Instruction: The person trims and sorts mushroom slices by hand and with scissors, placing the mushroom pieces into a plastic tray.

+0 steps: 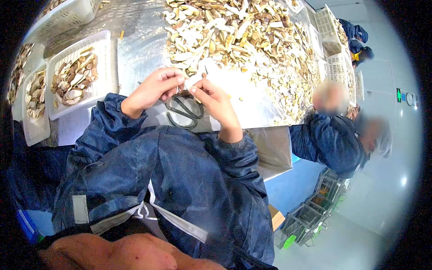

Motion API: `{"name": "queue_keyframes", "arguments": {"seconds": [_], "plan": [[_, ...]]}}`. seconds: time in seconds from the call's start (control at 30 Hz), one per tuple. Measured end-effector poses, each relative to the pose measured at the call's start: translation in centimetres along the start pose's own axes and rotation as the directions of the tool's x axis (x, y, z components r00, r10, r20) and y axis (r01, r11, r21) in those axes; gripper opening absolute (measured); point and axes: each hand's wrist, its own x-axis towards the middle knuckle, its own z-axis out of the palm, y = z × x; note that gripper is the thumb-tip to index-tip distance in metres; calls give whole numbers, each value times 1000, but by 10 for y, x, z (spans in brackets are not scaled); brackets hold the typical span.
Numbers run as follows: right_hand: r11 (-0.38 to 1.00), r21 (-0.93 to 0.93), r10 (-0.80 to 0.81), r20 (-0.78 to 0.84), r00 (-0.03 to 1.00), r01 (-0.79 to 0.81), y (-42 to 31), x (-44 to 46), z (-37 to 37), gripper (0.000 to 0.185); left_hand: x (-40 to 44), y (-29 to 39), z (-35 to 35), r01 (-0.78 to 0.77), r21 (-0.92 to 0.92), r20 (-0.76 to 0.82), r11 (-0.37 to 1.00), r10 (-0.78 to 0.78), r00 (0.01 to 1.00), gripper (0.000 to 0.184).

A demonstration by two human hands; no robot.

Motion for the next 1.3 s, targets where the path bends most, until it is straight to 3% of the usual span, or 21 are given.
{"name": "queue_keyframes", "arguments": {"seconds": [0.03,0.1,0.17,0.2,0.23,0.33,0.43,0.53,0.67,0.73,0.83,0.93,0.97,1.17,1.3], "plan": [[972,-224,-88,-68,994,70,0,1,-4,19,1,2,3,-14,-54,-103,998,8,995,19],[759,-636,-290,-137,947,141,-3,6,-9,17,2,5,-1,-41,-151,-297,988,-6,955,17],[633,-761,-453,-218,865,140,-12,14,-7,17,3,5,-7,-165,-235,-408,958,57,911,16],[563,-817,-534,-243,810,126,-16,21,-3,17,3,5,-9,-231,-270,-464,935,84,882,15],[608,-778,-536,-256,804,158,-15,30,0,15,3,6,-9,-237,-278,-487,931,76,870,14],[515,-784,-676,-121,727,348,-16,65,22,13,2,7,-5,-263,-280,-500,923,94,861,14],[326,-888,-697,5,717,324,-16,88,33,15,2,5,-8,-265,-288,-503,920,90,860,14],[245,-923,-666,62,743,297,-15,96,34,16,0,5,-8,-256,-288,-486,923,89,869,14],[355,-823,-778,3,628,443,-25,88,31,15,1,5,-5,-258,-294,-503,920,80,860,16],[622,-635,-660,-111,743,458,-30,72,34,12,-3,12,-3,-194,-360,-451,913,12,893,19],[932,-222,-330,-203,922,285,-33,51,33,12,-4,12,-2,-66,-531,-252,845,-83,964,22],[974,41,-216,-138,966,224,-20,48,31,14,-2,4,-8,-29,-579,-105,815,-39,994,20],[978,42,-199,-112,974,205,-18,46,30,18,-1,2,-9,-40,-573,-75,818,-4,997,19],[949,292,-64,-180,982,116,-12,41,30,18,-1,8,0,-220,-232,-327,948,137,935,16],[958,283,-15,-112,994,47,-14,37,32,11,1,2,1,-262,-54,-325,963,231,917,16]]}}
